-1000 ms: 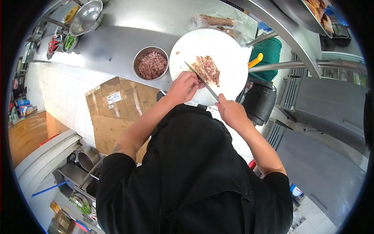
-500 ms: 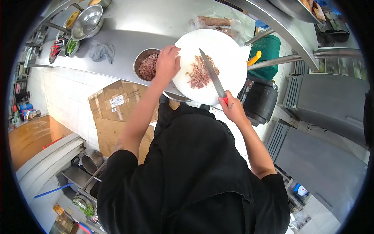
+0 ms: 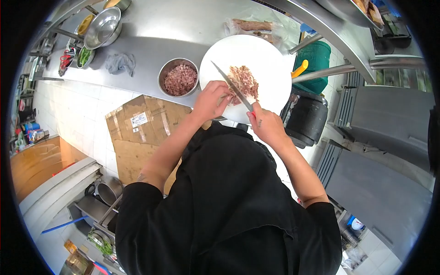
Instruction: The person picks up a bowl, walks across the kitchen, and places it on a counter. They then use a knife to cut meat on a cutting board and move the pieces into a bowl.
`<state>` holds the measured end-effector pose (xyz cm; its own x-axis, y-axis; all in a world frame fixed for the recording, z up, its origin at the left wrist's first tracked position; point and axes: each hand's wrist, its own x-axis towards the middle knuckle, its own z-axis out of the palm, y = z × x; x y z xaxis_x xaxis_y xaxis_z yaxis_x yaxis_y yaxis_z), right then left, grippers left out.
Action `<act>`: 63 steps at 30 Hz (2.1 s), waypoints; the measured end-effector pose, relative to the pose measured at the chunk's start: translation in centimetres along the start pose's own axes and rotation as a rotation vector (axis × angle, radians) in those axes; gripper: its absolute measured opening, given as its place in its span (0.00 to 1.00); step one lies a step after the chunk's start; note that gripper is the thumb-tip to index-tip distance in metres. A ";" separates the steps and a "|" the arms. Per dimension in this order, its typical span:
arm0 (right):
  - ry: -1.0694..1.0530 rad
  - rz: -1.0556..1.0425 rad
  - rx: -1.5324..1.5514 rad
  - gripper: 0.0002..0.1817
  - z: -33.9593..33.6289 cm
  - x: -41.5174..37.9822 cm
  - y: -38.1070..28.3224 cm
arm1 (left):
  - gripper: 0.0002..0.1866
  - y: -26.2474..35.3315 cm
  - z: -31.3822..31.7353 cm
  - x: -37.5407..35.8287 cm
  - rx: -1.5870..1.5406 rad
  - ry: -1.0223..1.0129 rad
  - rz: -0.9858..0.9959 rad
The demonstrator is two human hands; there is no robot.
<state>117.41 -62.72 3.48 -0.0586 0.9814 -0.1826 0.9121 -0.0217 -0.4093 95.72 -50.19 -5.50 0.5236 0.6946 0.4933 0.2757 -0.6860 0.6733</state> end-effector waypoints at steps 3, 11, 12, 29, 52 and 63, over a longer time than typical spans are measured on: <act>-0.053 -0.006 -0.055 0.13 -0.1 -0.3 -0.3 | 0.10 -1.2 0.8 -0.7 -0.013 -0.095 0.006; -0.077 0.027 -0.024 0.12 3.2 1.4 0.9 | 0.10 -1.8 1.6 -1.2 -0.039 -0.064 -0.011; -0.070 0.018 -0.029 0.12 3.3 2.7 0.8 | 0.10 -1.9 1.5 -1.3 -0.035 -0.069 -0.017; -0.096 0.006 -0.031 0.13 2.3 3.3 0.0 | 0.11 -2.1 0.5 -1.0 -0.055 -0.140 0.045; -0.143 0.050 -0.012 0.15 1.9 2.8 -1.5 | 0.02 -2.6 -0.7 -0.7 0.009 -0.193 0.087; -0.187 0.083 0.032 0.15 1.3 1.7 -2.5 | 0.03 -2.7 -0.7 -1.6 0.024 -0.172 0.102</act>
<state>114.49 -61.27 3.09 -0.0612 0.9236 -0.3783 0.9037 -0.1097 -0.4138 93.58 -49.29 -7.76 0.6792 0.5753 0.4558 0.2324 -0.7576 0.6100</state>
